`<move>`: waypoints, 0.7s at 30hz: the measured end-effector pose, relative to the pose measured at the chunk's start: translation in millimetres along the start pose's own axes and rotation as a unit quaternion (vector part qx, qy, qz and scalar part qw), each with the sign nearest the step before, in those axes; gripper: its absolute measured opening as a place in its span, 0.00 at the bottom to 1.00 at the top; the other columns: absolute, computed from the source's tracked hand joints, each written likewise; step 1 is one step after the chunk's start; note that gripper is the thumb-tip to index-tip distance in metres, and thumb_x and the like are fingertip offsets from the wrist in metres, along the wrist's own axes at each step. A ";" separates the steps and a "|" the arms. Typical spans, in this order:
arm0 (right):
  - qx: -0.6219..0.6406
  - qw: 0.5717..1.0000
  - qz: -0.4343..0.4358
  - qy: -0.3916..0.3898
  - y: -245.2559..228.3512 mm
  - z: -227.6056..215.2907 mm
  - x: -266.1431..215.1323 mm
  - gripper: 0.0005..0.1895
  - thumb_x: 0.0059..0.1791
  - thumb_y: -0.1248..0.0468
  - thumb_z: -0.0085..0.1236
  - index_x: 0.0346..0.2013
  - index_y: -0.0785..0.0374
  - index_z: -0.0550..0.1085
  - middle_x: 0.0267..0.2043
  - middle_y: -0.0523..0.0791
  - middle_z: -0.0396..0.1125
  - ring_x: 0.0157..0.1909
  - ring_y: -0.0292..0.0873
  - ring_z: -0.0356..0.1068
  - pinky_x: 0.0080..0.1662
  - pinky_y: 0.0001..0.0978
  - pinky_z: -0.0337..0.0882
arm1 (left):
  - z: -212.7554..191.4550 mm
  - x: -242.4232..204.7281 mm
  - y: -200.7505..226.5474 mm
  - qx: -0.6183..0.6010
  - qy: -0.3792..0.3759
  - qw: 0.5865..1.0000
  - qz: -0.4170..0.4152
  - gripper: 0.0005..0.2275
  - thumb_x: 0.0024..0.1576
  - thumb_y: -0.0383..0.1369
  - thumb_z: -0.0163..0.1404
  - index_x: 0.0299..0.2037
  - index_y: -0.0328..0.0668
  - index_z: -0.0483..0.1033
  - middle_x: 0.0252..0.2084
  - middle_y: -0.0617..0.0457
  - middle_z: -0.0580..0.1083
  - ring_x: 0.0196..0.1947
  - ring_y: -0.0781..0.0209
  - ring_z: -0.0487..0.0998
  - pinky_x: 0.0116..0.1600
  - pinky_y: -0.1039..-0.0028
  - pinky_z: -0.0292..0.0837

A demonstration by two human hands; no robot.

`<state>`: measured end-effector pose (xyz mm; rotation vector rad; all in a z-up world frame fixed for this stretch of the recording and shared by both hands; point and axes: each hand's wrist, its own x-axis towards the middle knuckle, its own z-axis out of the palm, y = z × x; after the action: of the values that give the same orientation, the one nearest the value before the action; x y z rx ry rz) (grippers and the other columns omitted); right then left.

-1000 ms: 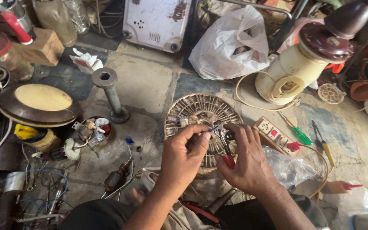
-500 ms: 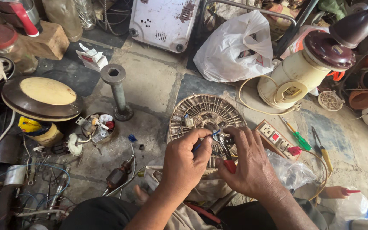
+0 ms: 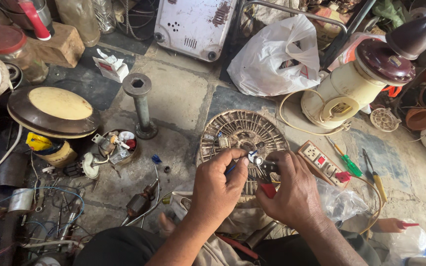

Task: The person repairs a ceiling fan motor by hand, using pliers to strip and twist wires, and a metal bar to probe the internal components while sitting on the floor.

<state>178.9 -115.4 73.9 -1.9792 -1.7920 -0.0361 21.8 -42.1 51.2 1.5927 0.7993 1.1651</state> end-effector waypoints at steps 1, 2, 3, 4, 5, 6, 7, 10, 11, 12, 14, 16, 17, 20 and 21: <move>0.003 1.000 0.006 0.001 0.7 1.2 -0.2 0.32 0.32 0.63 0.70 0.48 0.65 0.68 0.40 0.52 0.67 0.44 0.54 0.71 0.46 0.48 0.71 | -0.2 0.1 0.4 -0.001 -0.005 1.000 -0.008 0.05 0.60 0.29 0.54 0.41 0.35 0.79 0.20 0.53 0.76 0.19 0.70 0.76 0.24 0.76 0.68; 0.006 1.000 0.013 0.002 1.8 1.5 -0.7 0.32 0.32 0.63 0.70 0.48 0.65 0.68 0.39 0.51 0.68 0.43 0.54 0.72 0.45 0.47 0.72 | 0.0 0.2 1.0 -0.001 -0.005 1.000 -0.008 0.05 0.60 0.29 0.54 0.41 0.35 0.79 0.20 0.53 0.76 0.19 0.70 0.76 0.24 0.76 0.68; 0.006 1.000 0.013 0.001 2.7 1.7 -1.4 0.32 0.32 0.63 0.70 0.48 0.65 0.68 0.39 0.51 0.68 0.43 0.54 0.72 0.45 0.47 0.72 | 0.1 0.2 1.5 -0.003 -0.014 1.000 -0.022 0.05 0.60 0.29 0.53 0.41 0.36 0.79 0.19 0.54 0.75 0.18 0.71 0.75 0.23 0.76 0.67; 0.009 1.000 0.015 0.001 2.9 2.3 -1.7 0.32 0.32 0.63 0.70 0.48 0.65 0.68 0.39 0.51 0.69 0.43 0.53 0.73 0.44 0.46 0.73 | -0.2 0.4 1.7 -0.005 -0.023 0.999 -0.036 0.05 0.60 0.29 0.53 0.41 0.36 0.79 0.19 0.55 0.75 0.18 0.72 0.75 0.22 0.76 0.66; 0.012 1.000 0.018 0.000 3.0 2.7 -1.9 0.32 0.32 0.64 0.70 0.48 0.65 0.68 0.39 0.51 0.69 0.42 0.52 0.74 0.43 0.45 0.73 | -0.3 0.5 1.8 -0.005 -0.023 0.999 -0.036 0.05 0.60 0.29 0.53 0.41 0.36 0.79 0.19 0.55 0.75 0.18 0.72 0.75 0.22 0.76 0.66; 0.012 1.000 0.018 0.000 3.2 2.9 -1.9 0.32 0.32 0.64 0.70 0.48 0.65 0.68 0.39 0.51 0.69 0.42 0.52 0.74 0.43 0.45 0.73 | -0.2 0.5 1.8 -0.003 -0.022 0.999 -0.031 0.05 0.60 0.29 0.53 0.41 0.36 0.79 0.18 0.55 0.74 0.18 0.73 0.74 0.22 0.77 0.65; 0.017 1.000 0.019 0.002 3.5 2.8 -1.8 0.32 0.32 0.64 0.70 0.48 0.65 0.69 0.38 0.51 0.69 0.41 0.52 0.75 0.42 0.44 0.74 | 0.0 0.5 1.6 -0.001 -0.021 0.999 -0.025 0.05 0.60 0.29 0.53 0.41 0.36 0.79 0.18 0.56 0.74 0.17 0.73 0.73 0.22 0.77 0.64; 0.027 0.999 0.017 0.011 3.9 3.1 -1.6 0.31 0.32 0.65 0.70 0.47 0.66 0.69 0.36 0.50 0.70 0.39 0.51 0.75 0.40 0.43 0.75 | 1.0 -0.2 -0.1 -0.019 -0.023 0.999 -0.019 0.05 0.61 0.29 0.53 0.42 0.36 0.79 0.19 0.57 0.74 0.19 0.73 0.73 0.22 0.77 0.64; 0.032 0.999 0.014 0.018 4.0 3.2 -1.5 0.30 0.33 0.65 0.69 0.47 0.66 0.69 0.35 0.50 0.70 0.37 0.50 0.76 0.39 0.42 0.75 | 0.8 -0.4 -1.0 -0.019 -0.023 0.999 -0.019 0.05 0.61 0.29 0.53 0.42 0.36 0.79 0.19 0.57 0.74 0.19 0.73 0.73 0.22 0.77 0.64; 0.033 0.999 0.015 0.018 3.9 3.4 -1.8 0.30 0.33 0.65 0.69 0.47 0.66 0.69 0.35 0.50 0.70 0.37 0.50 0.76 0.39 0.42 0.75 | 0.3 -0.4 -1.9 -0.013 -0.028 0.999 -0.011 0.06 0.61 0.29 0.52 0.43 0.36 0.78 0.19 0.56 0.73 0.18 0.72 0.73 0.22 0.76 0.64; 0.055 0.996 0.072 0.000 3.7 3.9 -2.7 0.28 0.33 0.65 0.69 0.46 0.64 0.72 0.32 0.48 0.71 0.34 0.47 0.77 0.38 0.38 0.76 | -0.8 -0.2 -3.7 -0.007 -0.034 0.999 -0.003 0.06 0.62 0.30 0.52 0.43 0.36 0.78 0.19 0.56 0.73 0.18 0.72 0.73 0.22 0.76 0.64; 0.080 0.995 0.056 0.012 2.9 4.2 -4.6 0.28 0.33 0.65 0.68 0.46 0.65 0.71 0.32 0.48 0.71 0.34 0.45 0.77 0.38 0.36 0.76 | -1.7 0.7 -5.0 0.015 -0.039 0.999 0.014 0.06 0.62 0.31 0.54 0.43 0.36 0.78 0.18 0.54 0.73 0.17 0.69 0.73 0.24 0.74 0.65; 0.105 0.993 0.040 0.024 2.4 4.0 -5.2 0.27 0.33 0.65 0.68 0.46 0.66 0.71 0.33 0.48 0.71 0.34 0.43 0.77 0.37 0.34 0.76 | -1.2 0.8 -5.2 0.015 -0.039 0.999 0.015 0.06 0.62 0.31 0.54 0.43 0.36 0.78 0.18 0.54 0.73 0.17 0.69 0.73 0.24 0.74 0.65; 0.127 0.981 0.137 -0.041 1.4 2.1 -7.0 0.29 0.33 0.67 0.68 0.47 0.65 0.72 0.29 0.48 0.70 0.31 0.41 0.73 0.38 0.34 0.75 | 1.2 -0.4 -6.2 0.015 -0.018 0.996 0.089 0.07 0.61 0.31 0.56 0.43 0.36 0.77 0.23 0.53 0.75 0.21 0.69 0.75 0.26 0.75 0.68; 0.128 0.981 0.138 -0.040 1.3 0.6 -8.2 0.29 0.33 0.67 0.68 0.47 0.65 0.72 0.29 0.48 0.70 0.31 0.41 0.73 0.38 0.34 0.75 | 2.2 -0.6 -6.8 0.019 -0.009 0.996 0.083 0.06 0.61 0.30 0.56 0.43 0.37 0.78 0.23 0.53 0.75 0.20 0.68 0.75 0.26 0.74 0.68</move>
<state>178.7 -122.9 70.3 -2.0428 -1.4673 0.3504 23.9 -41.2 44.4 1.7257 0.6917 1.2587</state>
